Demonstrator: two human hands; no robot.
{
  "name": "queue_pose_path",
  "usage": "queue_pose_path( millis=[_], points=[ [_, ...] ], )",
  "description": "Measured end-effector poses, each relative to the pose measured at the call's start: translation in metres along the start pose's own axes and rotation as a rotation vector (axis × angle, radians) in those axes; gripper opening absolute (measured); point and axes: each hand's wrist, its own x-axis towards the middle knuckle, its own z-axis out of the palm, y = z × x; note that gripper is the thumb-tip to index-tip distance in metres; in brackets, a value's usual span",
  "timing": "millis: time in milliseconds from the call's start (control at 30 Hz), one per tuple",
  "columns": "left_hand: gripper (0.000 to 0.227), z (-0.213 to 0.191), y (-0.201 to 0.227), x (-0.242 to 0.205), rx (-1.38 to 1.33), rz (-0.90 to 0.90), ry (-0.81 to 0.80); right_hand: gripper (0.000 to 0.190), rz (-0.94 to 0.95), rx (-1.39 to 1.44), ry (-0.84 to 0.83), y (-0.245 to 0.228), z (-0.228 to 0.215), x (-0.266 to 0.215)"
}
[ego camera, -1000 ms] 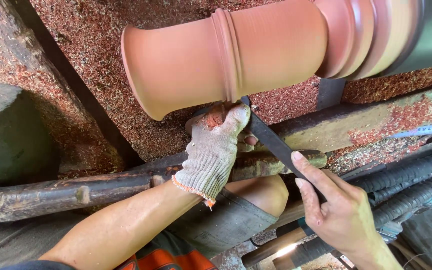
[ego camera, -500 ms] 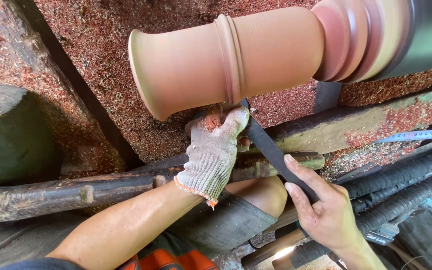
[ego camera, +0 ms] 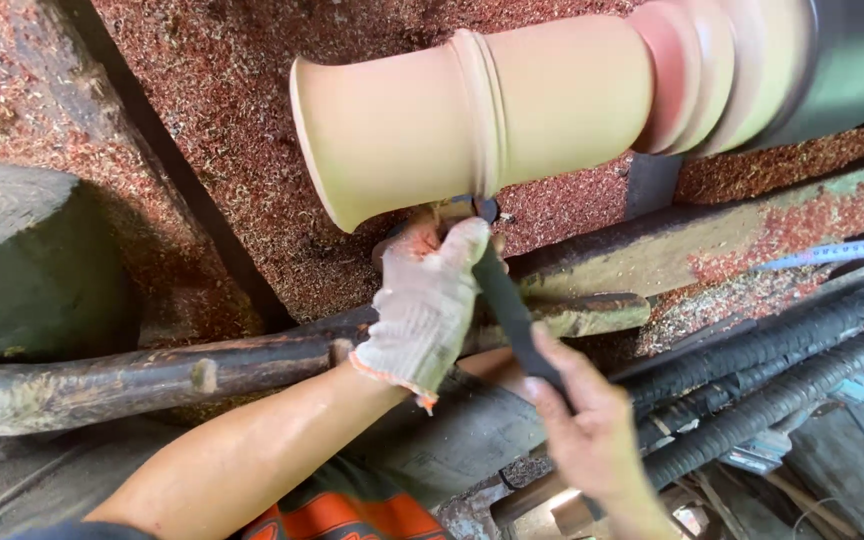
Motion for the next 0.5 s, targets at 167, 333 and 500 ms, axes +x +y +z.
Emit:
queue_pose_path(
  millis=[167,333,500],
  points=[
    [0.021,-0.001,0.035,-0.005,-0.072,-0.284,0.039,0.05,-0.262,-0.37,0.215,-0.029,0.059,0.004],
    [0.022,-0.002,0.034,-0.003,-0.103,-0.222,-0.012,0.048,-0.355,-0.49,0.297,-0.036,0.073,0.006],
    [0.015,0.0,0.022,0.003,-0.175,-0.12,-0.066,0.047,-0.353,-0.463,0.334,-0.035,0.077,0.009]
  ],
)
